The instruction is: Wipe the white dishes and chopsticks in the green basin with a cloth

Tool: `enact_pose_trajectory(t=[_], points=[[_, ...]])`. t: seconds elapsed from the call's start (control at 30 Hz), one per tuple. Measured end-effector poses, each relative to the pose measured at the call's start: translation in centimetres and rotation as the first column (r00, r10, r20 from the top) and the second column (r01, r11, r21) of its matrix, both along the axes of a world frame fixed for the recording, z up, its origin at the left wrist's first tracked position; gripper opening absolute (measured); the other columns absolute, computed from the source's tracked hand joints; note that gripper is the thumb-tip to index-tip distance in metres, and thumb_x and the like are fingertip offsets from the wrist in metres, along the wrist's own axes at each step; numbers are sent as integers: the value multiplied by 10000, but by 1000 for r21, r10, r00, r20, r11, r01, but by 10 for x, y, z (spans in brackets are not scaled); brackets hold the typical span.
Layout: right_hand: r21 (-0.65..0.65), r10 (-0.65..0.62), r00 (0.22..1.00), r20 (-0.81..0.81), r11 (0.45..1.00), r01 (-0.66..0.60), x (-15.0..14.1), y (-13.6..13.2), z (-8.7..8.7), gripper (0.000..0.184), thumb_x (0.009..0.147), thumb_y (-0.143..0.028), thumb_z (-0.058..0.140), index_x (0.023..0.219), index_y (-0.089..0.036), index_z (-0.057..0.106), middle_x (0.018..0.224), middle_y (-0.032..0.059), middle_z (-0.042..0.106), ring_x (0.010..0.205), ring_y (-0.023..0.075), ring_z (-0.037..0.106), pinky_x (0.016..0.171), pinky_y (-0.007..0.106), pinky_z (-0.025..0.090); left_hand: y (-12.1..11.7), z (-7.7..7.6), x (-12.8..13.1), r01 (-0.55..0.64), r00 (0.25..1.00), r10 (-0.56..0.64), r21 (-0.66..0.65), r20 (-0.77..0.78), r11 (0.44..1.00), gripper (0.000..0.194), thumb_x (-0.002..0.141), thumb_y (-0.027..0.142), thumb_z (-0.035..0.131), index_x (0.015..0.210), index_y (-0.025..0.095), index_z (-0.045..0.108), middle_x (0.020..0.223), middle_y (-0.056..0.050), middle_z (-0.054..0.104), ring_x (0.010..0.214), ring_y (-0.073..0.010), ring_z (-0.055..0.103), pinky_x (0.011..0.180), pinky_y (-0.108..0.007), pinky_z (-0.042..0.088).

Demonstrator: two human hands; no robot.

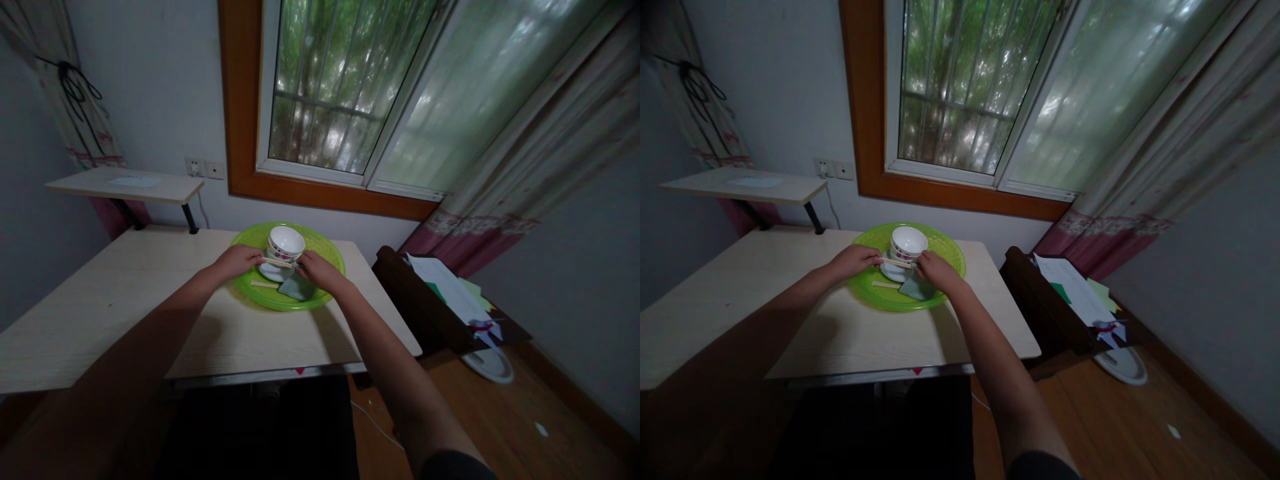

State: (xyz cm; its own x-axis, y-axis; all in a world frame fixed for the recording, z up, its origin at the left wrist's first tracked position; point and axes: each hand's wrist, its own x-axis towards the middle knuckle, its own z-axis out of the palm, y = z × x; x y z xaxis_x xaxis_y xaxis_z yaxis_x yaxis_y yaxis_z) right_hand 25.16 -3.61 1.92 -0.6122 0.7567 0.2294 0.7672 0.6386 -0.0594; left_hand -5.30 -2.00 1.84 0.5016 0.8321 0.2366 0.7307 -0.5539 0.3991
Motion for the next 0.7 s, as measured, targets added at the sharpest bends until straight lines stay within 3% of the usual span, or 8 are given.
enact_pose_trajectory(t=[0.3, 0.47, 0.7], points=[[34, 61, 996, 65, 997, -63, -32, -9, 18, 265, 1037, -283, 658, 1233, -116, 718, 1198, 172, 724, 1119, 267, 653, 965, 346, 488, -9, 6, 35, 1, 995, 3, 39, -103, 999, 314, 1012, 422, 583, 1036, 247, 843, 1040, -113, 816, 987, -302, 715, 845, -366, 477], [3, 34, 998, 53, 999, -34, -36, -14, 19, 293, 1007, -262, 684, 1261, -119, 706, 1224, 173, 739, 1102, 268, 679, 936, 338, 497, -13, 6, 36, 4, 988, 8, 79, -155, 997, 307, 1020, 432, 589, 1029, 258, 842, 1033, -115, 814, 1010, -310, 711, 873, -384, 482], [-14, -24, 992, 125, 1000, 26, -20, -15, 17, 301, 956, -267, 723, 1220, -122, 721, 1236, 182, 748, 1073, 281, 699, 895, 336, 509, -18, 8, 27, -13, 989, 17, 30, -150, 999, 304, 1037, 411, 587, 1041, 229, 830, 1110, -141, 794, 1058, -346, 702, 914, -410, 454]])
